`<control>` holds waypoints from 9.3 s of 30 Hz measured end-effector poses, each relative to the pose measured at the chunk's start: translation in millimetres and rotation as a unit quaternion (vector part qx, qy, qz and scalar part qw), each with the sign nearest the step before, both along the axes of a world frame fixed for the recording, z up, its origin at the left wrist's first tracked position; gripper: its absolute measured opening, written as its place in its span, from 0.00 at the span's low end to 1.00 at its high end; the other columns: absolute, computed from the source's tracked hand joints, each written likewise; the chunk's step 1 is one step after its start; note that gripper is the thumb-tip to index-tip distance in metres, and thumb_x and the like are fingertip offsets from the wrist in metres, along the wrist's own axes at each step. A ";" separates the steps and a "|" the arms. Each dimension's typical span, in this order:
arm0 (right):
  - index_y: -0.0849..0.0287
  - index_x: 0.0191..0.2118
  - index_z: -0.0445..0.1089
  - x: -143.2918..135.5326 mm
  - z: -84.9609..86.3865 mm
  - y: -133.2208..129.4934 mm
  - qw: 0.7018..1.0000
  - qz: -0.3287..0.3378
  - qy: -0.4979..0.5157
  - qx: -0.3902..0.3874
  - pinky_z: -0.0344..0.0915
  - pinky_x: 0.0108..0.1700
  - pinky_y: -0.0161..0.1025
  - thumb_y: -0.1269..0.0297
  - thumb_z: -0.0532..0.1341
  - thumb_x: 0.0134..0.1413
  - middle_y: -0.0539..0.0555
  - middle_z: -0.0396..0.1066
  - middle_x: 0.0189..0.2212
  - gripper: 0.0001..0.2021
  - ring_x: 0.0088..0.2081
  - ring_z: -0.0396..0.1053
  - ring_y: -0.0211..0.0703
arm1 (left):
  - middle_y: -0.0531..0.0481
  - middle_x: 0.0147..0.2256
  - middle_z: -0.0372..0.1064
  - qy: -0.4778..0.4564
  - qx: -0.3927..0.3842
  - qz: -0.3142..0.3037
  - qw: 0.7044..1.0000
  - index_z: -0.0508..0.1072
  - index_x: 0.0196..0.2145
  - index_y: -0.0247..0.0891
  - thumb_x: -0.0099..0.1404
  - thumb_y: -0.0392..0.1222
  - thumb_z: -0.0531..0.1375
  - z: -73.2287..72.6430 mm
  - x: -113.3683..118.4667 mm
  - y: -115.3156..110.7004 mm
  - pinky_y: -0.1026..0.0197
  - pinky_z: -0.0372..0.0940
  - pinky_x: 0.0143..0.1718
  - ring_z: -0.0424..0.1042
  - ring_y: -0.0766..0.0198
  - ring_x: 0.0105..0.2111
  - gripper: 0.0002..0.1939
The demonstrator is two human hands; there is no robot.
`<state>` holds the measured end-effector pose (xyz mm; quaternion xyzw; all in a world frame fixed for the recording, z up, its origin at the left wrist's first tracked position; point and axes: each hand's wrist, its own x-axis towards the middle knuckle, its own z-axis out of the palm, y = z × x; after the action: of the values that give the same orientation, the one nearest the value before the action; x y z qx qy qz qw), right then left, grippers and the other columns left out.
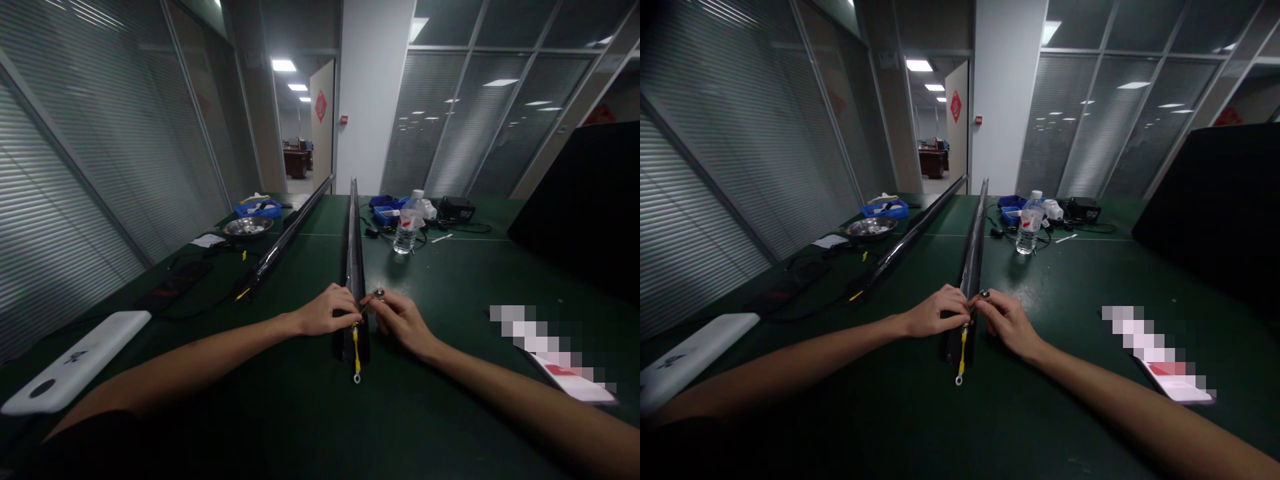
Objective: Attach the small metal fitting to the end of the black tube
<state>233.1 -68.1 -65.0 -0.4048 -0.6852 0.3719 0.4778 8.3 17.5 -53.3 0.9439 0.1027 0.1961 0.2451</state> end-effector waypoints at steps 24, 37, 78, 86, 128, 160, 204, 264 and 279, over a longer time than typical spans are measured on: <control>0.59 0.44 0.79 -0.9 0.3 -3.3 1.000 0.000 0.017 -0.012 0.61 0.24 0.33 0.48 0.62 0.69 0.49 0.67 0.27 0.18 0.22 0.64 0.36 | 0.48 0.41 0.78 -0.002 0.008 -0.013 1.000 0.77 0.41 0.38 0.78 0.45 0.55 0.7 -0.4 0.1 0.54 0.52 0.55 0.72 0.58 0.48 0.14; 0.60 0.43 0.78 0.1 -3.6 -0.2 1.000 0.006 0.005 0.001 0.60 0.23 0.32 0.49 0.60 0.71 0.49 0.68 0.26 0.18 0.22 0.64 0.35 | 0.49 0.40 0.77 -0.007 0.012 -0.010 1.000 0.78 0.39 0.37 0.78 0.46 0.56 -2.7 -0.1 2.1 0.55 0.52 0.54 0.71 0.58 0.47 0.14; 0.61 0.44 0.78 -0.9 -4.3 -0.5 1.000 -0.009 0.023 -0.016 0.62 0.23 0.32 0.48 0.63 0.68 0.49 0.70 0.27 0.19 0.22 0.65 0.35 | 0.47 0.40 0.77 -0.011 0.014 -0.008 1.000 0.78 0.39 0.37 0.79 0.47 0.55 1.2 0.0 -0.8 0.55 0.55 0.53 0.71 0.58 0.47 0.16; 0.60 0.43 0.79 -1.3 -2.2 -1.3 1.000 -0.003 0.019 -0.021 0.62 0.23 0.33 0.49 0.64 0.67 0.50 0.71 0.29 0.17 0.23 0.65 0.35 | 0.48 0.39 0.76 -0.004 0.010 -0.014 1.000 0.77 0.38 0.37 0.79 0.47 0.54 -0.3 0.5 0.6 0.56 0.54 0.52 0.71 0.58 0.46 0.16; 0.60 0.40 0.78 -1.4 0.8 -2.3 1.000 0.002 -0.009 0.003 0.61 0.23 0.33 0.44 0.60 0.69 0.48 0.66 0.22 0.22 0.21 0.64 0.37 | 0.45 0.38 0.75 -0.029 -0.017 -0.040 0.999 0.78 0.37 0.36 0.78 0.47 0.57 -2.9 0.6 3.0 0.54 0.62 0.53 0.70 0.57 0.44 0.16; 0.60 0.41 0.78 -1.6 -3.4 -3.2 1.000 -0.013 0.012 -0.002 0.61 0.24 0.33 0.50 0.64 0.68 0.49 0.68 0.25 0.16 0.22 0.64 0.36 | 0.46 0.37 0.74 -0.038 -0.010 -0.056 0.998 0.77 0.39 0.34 0.80 0.45 0.54 -3.9 1.5 3.8 0.58 0.62 0.51 0.70 0.58 0.44 0.17; 0.56 0.57 0.77 2.6 1.9 -3.7 0.997 0.036 -0.048 0.038 0.67 0.28 0.35 0.53 0.60 0.72 0.54 0.69 0.39 0.17 0.30 0.68 0.39 | 0.45 0.37 0.76 -0.044 -0.024 -0.032 0.998 0.79 0.37 0.34 0.78 0.44 0.56 -0.2 1.4 -1.0 0.58 0.63 0.49 0.70 0.58 0.43 0.16; 0.59 0.51 0.73 -2.5 0.8 -5.3 0.999 0.032 -0.006 -0.027 0.61 0.23 0.33 0.49 0.61 0.70 0.47 0.68 0.26 0.18 0.22 0.64 0.36 | 0.44 0.40 0.76 -0.035 -0.026 -0.042 0.998 0.81 0.39 0.36 0.77 0.44 0.57 -3.1 -1.5 2.3 0.57 0.64 0.51 0.71 0.57 0.45 0.14; 0.60 0.51 0.71 -2.3 -1.2 -4.3 0.998 0.041 -0.013 -0.035 0.60 0.23 0.33 0.47 0.60 0.70 0.48 0.68 0.26 0.20 0.22 0.63 0.35 | 0.44 0.40 0.76 -0.042 -0.010 -0.041 0.998 0.81 0.37 0.35 0.77 0.46 0.58 -6.1 -1.1 2.5 0.56 0.63 0.51 0.71 0.57 0.45 0.16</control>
<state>230.8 -72.3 -66.2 -0.3977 -0.6941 0.4092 0.4389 7.3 20.0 -59.4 0.9358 0.0551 0.2241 0.2665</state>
